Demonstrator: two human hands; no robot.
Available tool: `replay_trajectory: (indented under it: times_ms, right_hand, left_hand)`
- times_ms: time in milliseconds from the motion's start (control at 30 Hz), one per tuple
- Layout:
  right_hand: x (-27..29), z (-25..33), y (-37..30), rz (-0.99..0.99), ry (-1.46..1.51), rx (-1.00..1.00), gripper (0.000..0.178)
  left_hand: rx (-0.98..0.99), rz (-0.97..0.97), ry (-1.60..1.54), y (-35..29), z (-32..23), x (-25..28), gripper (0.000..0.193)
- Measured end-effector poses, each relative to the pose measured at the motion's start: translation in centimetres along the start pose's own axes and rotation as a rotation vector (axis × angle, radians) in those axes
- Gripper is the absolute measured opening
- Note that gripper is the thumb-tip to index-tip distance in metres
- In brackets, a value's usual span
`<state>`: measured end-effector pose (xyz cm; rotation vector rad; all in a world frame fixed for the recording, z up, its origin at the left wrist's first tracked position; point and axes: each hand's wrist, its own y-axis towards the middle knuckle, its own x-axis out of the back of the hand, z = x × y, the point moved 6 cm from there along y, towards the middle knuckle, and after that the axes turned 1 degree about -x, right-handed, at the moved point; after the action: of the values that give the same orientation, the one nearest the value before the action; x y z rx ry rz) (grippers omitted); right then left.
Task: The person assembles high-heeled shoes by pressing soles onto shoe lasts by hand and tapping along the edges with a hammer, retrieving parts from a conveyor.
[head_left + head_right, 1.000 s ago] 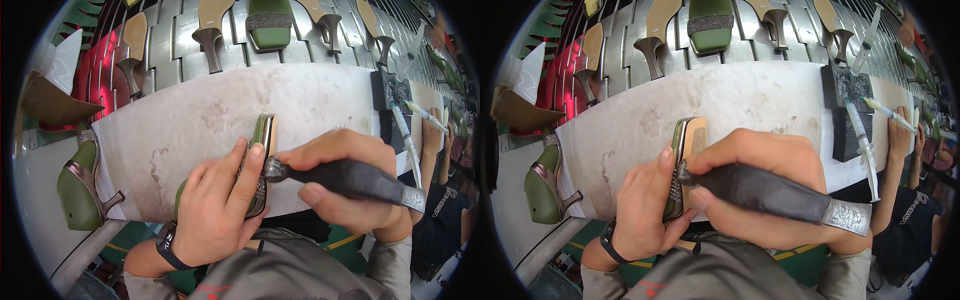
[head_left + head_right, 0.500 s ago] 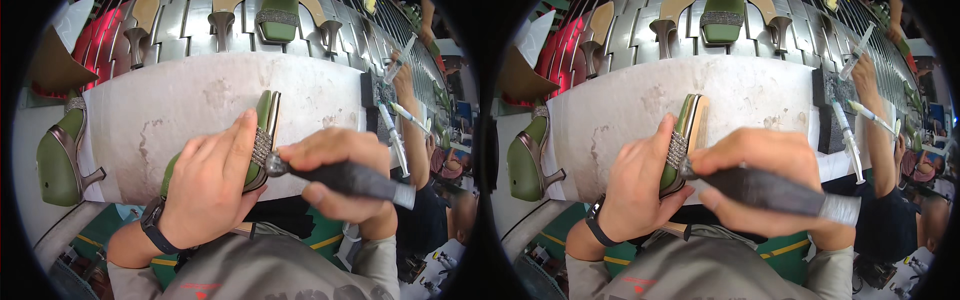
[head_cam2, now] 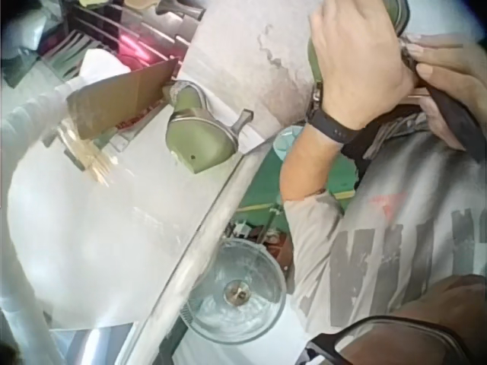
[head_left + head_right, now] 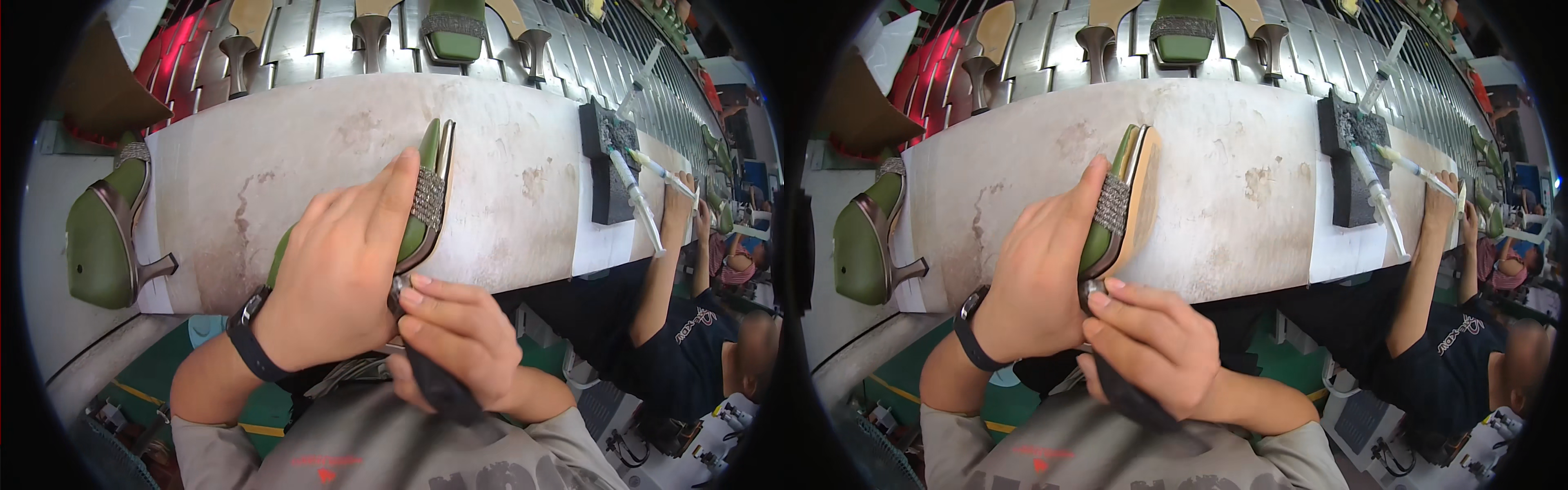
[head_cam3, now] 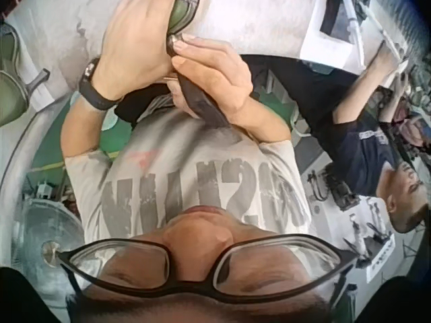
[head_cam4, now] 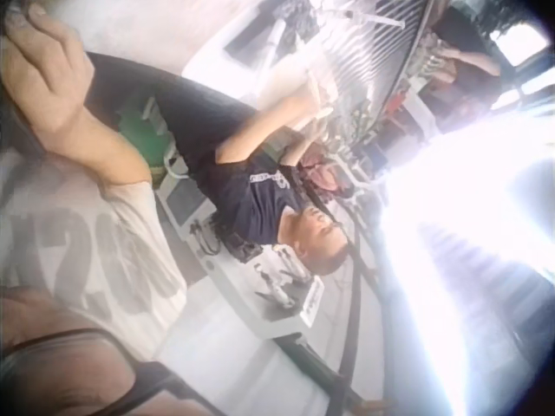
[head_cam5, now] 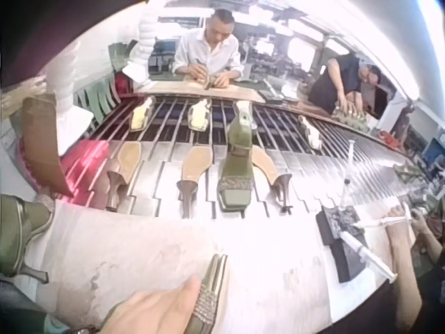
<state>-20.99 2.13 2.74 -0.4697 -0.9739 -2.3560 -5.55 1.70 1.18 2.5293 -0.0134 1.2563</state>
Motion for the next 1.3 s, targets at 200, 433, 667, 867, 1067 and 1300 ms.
replay_trajectory:
  times_ms: [200, 433, 667, 867, 1067, 1300]
  right_hand:
    - [2.4, -1.1, 0.9, -0.014, -0.073, 0.048, 0.04]
    - [-1.3, 0.1, 0.0, 0.134, 0.036, 0.029, 0.038]
    - [-2.0, -0.3, 1.0, 0.239, 0.115, 0.064, 0.032]
    - [-2.5, 0.4, 1.6, 0.267, 0.012, 0.182, 0.017]
    - [-3.1, 1.0, 1.5, 0.202, -0.06, 0.321, 0.018]
    - [-2.3, 0.0, -0.8, 0.144, 0.097, 0.042, 0.039]
  left_hand:
    - [-0.048, 0.031, -0.083, -2.8, 4.1, 1.8, 0.063]
    - [0.002, -0.03, -0.126, -2.9, 4.2, 1.7, 0.053]
    - [-0.015, -0.078, -0.14, -3.2, 4.6, 1.5, 0.054]
    - [0.01, -0.102, -0.145, -3.5, 4.5, 1.5, 0.053]
    - [0.011, -0.142, -0.181, -3.6, 4.7, 1.7, 0.045]
    - [0.025, -0.124, -0.25, -3.7, 5.2, 1.8, 0.037]
